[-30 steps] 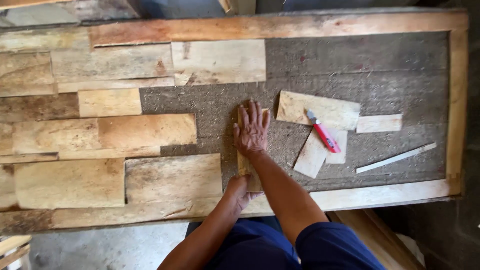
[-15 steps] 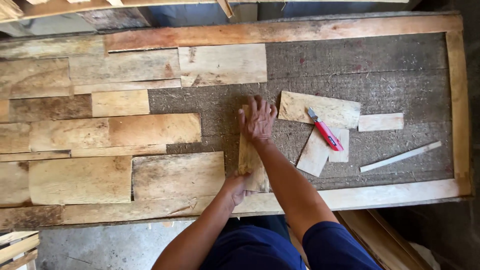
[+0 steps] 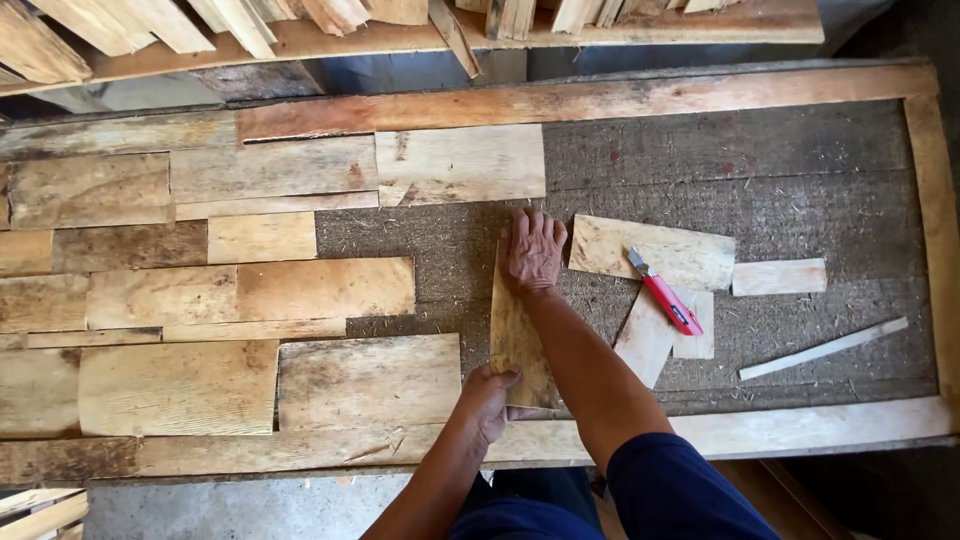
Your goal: Assembling and trimming thin wood strips to create a decorative panel.
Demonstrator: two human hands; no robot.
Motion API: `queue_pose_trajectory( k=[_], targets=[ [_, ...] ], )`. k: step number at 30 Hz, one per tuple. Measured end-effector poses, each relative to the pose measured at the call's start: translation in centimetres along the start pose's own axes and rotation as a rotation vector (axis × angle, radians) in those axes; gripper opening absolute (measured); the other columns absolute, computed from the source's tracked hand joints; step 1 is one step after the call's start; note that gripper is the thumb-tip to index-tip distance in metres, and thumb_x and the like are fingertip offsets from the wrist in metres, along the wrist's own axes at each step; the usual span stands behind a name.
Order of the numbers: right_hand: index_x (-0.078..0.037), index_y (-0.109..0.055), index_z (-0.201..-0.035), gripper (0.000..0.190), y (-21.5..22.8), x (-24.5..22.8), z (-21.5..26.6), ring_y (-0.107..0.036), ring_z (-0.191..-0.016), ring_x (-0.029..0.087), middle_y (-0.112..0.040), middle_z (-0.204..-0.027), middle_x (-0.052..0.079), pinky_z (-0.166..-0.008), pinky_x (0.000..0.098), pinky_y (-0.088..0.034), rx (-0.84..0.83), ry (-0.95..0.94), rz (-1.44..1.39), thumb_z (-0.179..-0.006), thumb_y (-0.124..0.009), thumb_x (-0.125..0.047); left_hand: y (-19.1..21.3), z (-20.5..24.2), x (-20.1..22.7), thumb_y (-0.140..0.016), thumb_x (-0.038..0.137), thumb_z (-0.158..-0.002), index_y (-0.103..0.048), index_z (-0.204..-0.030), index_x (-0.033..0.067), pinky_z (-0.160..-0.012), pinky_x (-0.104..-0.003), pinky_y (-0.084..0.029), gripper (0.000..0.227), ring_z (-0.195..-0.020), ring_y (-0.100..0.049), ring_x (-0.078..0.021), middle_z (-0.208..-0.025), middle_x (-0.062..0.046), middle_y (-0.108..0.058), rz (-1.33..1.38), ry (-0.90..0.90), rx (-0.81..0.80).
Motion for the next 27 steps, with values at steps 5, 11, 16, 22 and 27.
queue_pose_trajectory(
  k=[5,11,16,22,27],
  targets=[
    [-0.009,-0.054,-0.137,0.045,-0.2,0.2,-0.3,-0.052,-0.126,0.034,-0.057,-0.132,0.016,-0.114,0.0569,-0.029,-0.025,0.003,0.035,-0.095,-0.055,-0.027,-1.3,0.5,0.8,-0.056,0.012,-0.100,-0.058,-0.123,-0.0059,-0.076,-0.049,-0.068,0.029,-0.090,-0.078,-0.0324,-0.110,-0.022,-0.075,0.048,0.025,-0.021],
    [-0.008,-0.053,-0.136,0.051,-0.7,0.3,-0.4,-0.051,-0.124,0.035,-0.056,-0.131,0.018,-0.111,0.0550,-0.029,-0.068,-0.024,0.105,-0.089,-0.061,-0.028,-1.0,0.1,0.2,-0.055,0.010,-0.100,-0.055,-0.122,-0.0062,-0.072,-0.046,-0.068,0.028,-0.087,-0.077,-0.0325,-0.108,-0.024,-0.074,0.046,0.026,-0.002],
    [-0.012,-0.056,-0.135,0.046,0.3,-0.2,-0.6,-0.051,-0.125,0.034,-0.057,-0.129,0.016,-0.113,0.0556,-0.027,-0.037,-0.004,0.071,-0.090,-0.058,-0.018,4.2,-3.8,-2.7,-0.062,0.019,-0.101,-0.059,-0.127,0.0009,-0.055,-0.033,-0.058,0.032,-0.077,-0.074,-0.0238,-0.102,-0.017,-0.075,-0.122,-0.062,-0.036],
    [-0.015,-0.066,-0.128,0.032,1.1,3.8,2.8,-0.058,-0.123,0.033,-0.064,-0.132,0.013,-0.111,0.0605,-0.036,0.251,-0.048,-0.226,-0.103,-0.047,-0.015,4.2,-1.9,-2.5,-0.072,0.019,-0.092,-0.059,-0.137,0.0107,-0.070,-0.042,-0.051,0.048,-0.090,-0.064,-0.0252,-0.125,-0.017,-0.067,-0.129,-0.035,0.003],
    [-0.006,-0.060,-0.119,0.032,6.4,4.8,9.4,-0.068,-0.086,0.032,-0.067,-0.099,0.020,-0.077,0.0517,-0.057,-0.091,-0.410,-0.334,-0.109,-0.041,-0.030,2.1,-3.1,-0.6,-0.073,0.030,-0.089,-0.048,-0.148,0.0127,-0.113,-0.057,-0.030,0.066,-0.134,-0.047,-0.0263,-0.153,-0.010,-0.055,-0.153,-0.093,0.035]
  ],
)
Point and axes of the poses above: each hand's wrist, its own z-axis away from the middle knuckle, its own y-axis out of the back of the hand, x = y × z, the point moved 2 cm from there along -z, towards the middle knuckle
